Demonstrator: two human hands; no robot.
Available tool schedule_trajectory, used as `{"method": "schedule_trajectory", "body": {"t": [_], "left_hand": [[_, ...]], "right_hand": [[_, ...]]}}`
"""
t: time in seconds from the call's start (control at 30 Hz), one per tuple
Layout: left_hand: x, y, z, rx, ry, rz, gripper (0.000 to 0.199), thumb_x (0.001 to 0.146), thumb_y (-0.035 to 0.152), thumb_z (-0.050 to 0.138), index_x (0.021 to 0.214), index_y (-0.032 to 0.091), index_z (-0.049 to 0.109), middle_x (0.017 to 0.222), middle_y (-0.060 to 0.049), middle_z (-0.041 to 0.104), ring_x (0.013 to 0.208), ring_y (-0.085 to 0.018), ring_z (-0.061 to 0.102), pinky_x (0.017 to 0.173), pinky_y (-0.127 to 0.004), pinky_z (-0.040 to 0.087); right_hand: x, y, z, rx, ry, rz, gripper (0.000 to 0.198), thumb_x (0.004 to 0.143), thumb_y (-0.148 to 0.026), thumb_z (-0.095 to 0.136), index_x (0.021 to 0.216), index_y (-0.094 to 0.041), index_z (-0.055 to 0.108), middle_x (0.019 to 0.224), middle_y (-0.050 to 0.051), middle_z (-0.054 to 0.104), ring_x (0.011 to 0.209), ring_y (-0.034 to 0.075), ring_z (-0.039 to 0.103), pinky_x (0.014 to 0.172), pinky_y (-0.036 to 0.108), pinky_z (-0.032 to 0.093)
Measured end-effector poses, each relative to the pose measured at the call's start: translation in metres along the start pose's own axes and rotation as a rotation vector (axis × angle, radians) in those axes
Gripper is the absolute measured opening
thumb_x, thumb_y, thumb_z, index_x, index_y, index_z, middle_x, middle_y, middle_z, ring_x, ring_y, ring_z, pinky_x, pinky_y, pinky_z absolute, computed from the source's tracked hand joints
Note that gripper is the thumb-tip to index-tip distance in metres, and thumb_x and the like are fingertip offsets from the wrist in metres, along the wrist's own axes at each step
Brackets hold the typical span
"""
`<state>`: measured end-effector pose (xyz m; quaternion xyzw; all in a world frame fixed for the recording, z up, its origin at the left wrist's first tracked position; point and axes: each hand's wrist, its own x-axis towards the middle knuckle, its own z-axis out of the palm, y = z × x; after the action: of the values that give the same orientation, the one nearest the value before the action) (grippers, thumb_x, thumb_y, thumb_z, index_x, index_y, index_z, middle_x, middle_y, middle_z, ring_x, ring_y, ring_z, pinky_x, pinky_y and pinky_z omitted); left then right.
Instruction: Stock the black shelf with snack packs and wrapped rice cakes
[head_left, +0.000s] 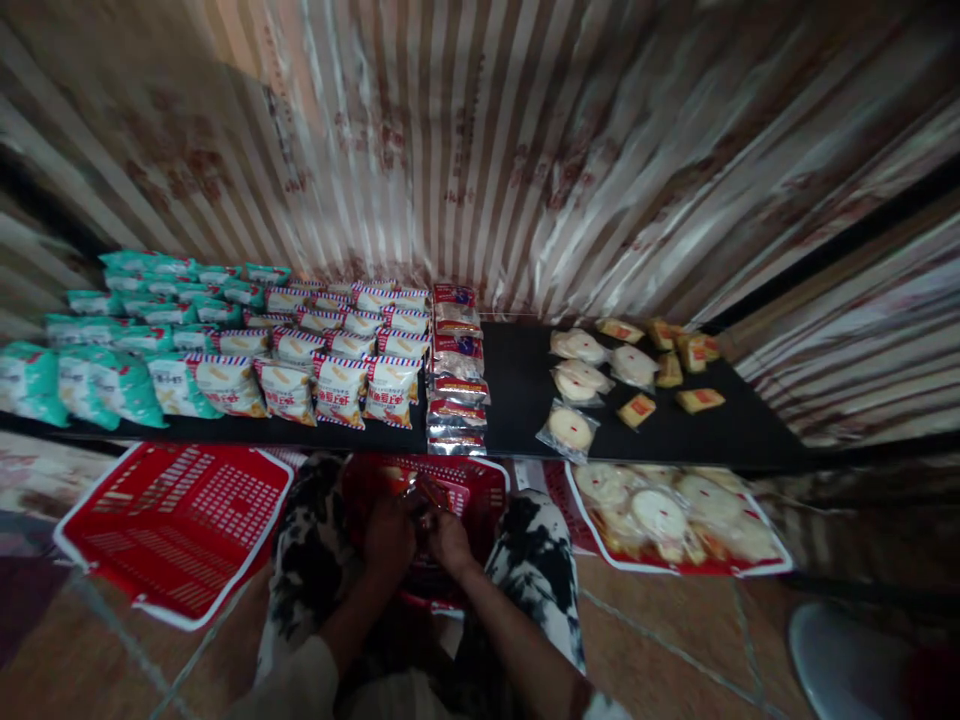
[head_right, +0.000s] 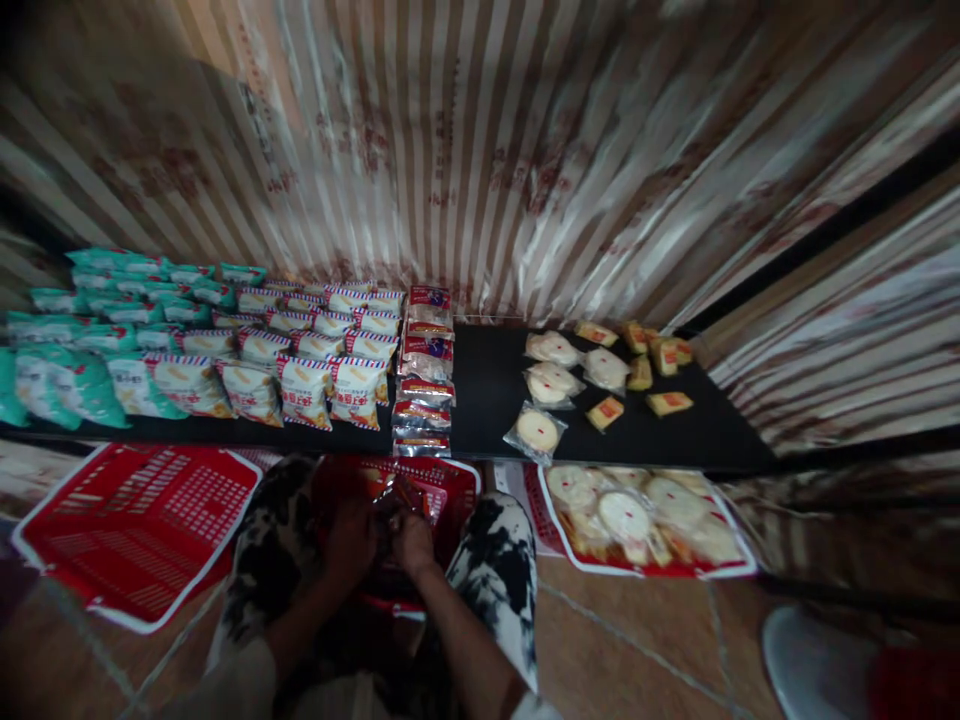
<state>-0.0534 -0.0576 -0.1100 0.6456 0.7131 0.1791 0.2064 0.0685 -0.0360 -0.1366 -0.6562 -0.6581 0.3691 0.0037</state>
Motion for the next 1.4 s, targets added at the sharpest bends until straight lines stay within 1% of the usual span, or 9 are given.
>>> {"method": "schedule_trajectory", "body": {"t": [0.07, 0.17, 0.33, 0.5, 0.67, 0.77, 0.87, 0.97, 1.4], "left_hand": [[-0.005, 0.001, -0.003, -0.059, 0.248, 0.141, 0.035, 0.077, 0.006, 0.041, 0.104, 0.017, 0.061, 0.117, -0.012, 0.058, 0.122, -0.024, 0.044, 0.1, -0.044, 0.04], [-0.016, 0.006, -0.014, -0.097, 0.435, 0.24, 0.039, 0.081, 0.007, 0.04, 0.116, 0.016, 0.053, 0.133, -0.014, 0.044, 0.134, -0.026, 0.026, 0.103, -0.05, 0.036], [-0.036, 0.018, -0.04, -0.054, 0.552, 0.266, 0.049, 0.084, 0.01, 0.041, 0.132, 0.016, 0.034, 0.147, -0.016, 0.023, 0.138, -0.029, 0.012, 0.106, -0.055, 0.028], [-0.048, 0.021, -0.06, 0.047, 0.625, 0.286, 0.047, 0.084, 0.016, 0.047, 0.131, 0.019, 0.038, 0.147, -0.015, 0.024, 0.138, -0.032, 0.013, 0.107, -0.053, 0.025], [-0.05, 0.026, -0.072, -0.096, 0.609, 0.137, 0.057, 0.086, 0.028, 0.047, 0.137, 0.018, 0.024, 0.148, -0.018, 0.018, 0.138, -0.032, 0.011, 0.108, -0.055, 0.022], [-0.046, 0.029, -0.072, -0.314, 0.59, 0.023, 0.063, 0.084, 0.035, 0.048, 0.138, 0.017, 0.02, 0.144, -0.019, 0.027, 0.135, -0.03, 0.024, 0.106, -0.053, 0.026], [-0.041, 0.032, -0.07, -0.638, 0.375, -0.085, 0.062, 0.085, 0.038, 0.046, 0.137, 0.018, 0.019, 0.13, -0.016, 0.049, 0.118, -0.024, 0.05, 0.098, -0.043, 0.041], [-0.036, 0.04, -0.069, -0.854, 0.168, -0.157, 0.058, 0.085, 0.038, 0.044, 0.135, 0.018, 0.023, 0.114, -0.011, 0.062, 0.104, -0.02, 0.06, 0.092, -0.035, 0.047], [-0.005, 0.075, -0.056, -0.913, 0.038, -0.026, 0.06, 0.079, 0.044, 0.047, 0.131, 0.014, 0.037, 0.118, -0.01, 0.062, 0.106, -0.021, 0.06, 0.087, -0.028, 0.05]], "right_hand": [[-0.007, 0.003, -0.005, 0.232, 0.054, 0.001, 0.025, 0.079, -0.011, 0.041, 0.083, -0.017, 0.065, 0.083, 0.006, 0.07, 0.079, 0.016, 0.064, 0.069, 0.022, 0.044], [-0.024, 0.008, -0.012, 0.46, 0.056, -0.032, 0.017, 0.077, -0.019, 0.044, 0.075, -0.018, 0.061, 0.071, 0.003, 0.066, 0.07, 0.016, 0.061, 0.065, 0.024, 0.044], [-0.048, 0.009, -0.018, 0.657, 0.041, -0.073, 0.016, 0.074, -0.03, 0.046, 0.072, -0.018, 0.056, 0.062, 0.0, 0.059, 0.061, 0.015, 0.055, 0.059, 0.026, 0.041], [-0.064, 0.004, -0.03, 0.818, 0.039, -0.116, 0.028, 0.07, -0.047, 0.055, 0.066, -0.019, 0.054, 0.056, -0.002, 0.054, 0.055, 0.013, 0.048, 0.056, 0.025, 0.038], [-0.084, -0.008, -0.058, 1.111, -0.024, -0.118, 0.045, 0.056, -0.059, 0.069, 0.063, -0.019, 0.052, 0.053, -0.006, 0.048, 0.051, 0.009, 0.044, 0.056, 0.024, 0.039], [-0.096, -0.016, -0.075, 1.201, -0.053, -0.099, 0.045, 0.053, -0.057, 0.074, 0.062, -0.018, 0.053, 0.056, -0.005, 0.049, 0.054, 0.009, 0.046, 0.062, 0.025, 0.043], [-0.103, -0.021, -0.085, 1.27, -0.06, -0.08, 0.042, 0.052, -0.052, 0.077, 0.064, -0.018, 0.056, 0.061, -0.004, 0.053, 0.058, 0.009, 0.05, 0.066, 0.025, 0.045], [-0.105, -0.02, -0.09, 1.315, -0.051, -0.067, 0.041, 0.052, -0.049, 0.079, 0.066, -0.017, 0.058, 0.065, -0.003, 0.056, 0.061, 0.01, 0.053, 0.064, 0.024, 0.045], [-0.106, -0.008, -0.136, 1.188, 0.126, -0.262, 0.04, 0.07, -0.054, 0.065, 0.093, -0.022, 0.062, 0.087, 0.003, 0.067, 0.084, 0.019, 0.061, 0.077, 0.03, 0.046]]}}
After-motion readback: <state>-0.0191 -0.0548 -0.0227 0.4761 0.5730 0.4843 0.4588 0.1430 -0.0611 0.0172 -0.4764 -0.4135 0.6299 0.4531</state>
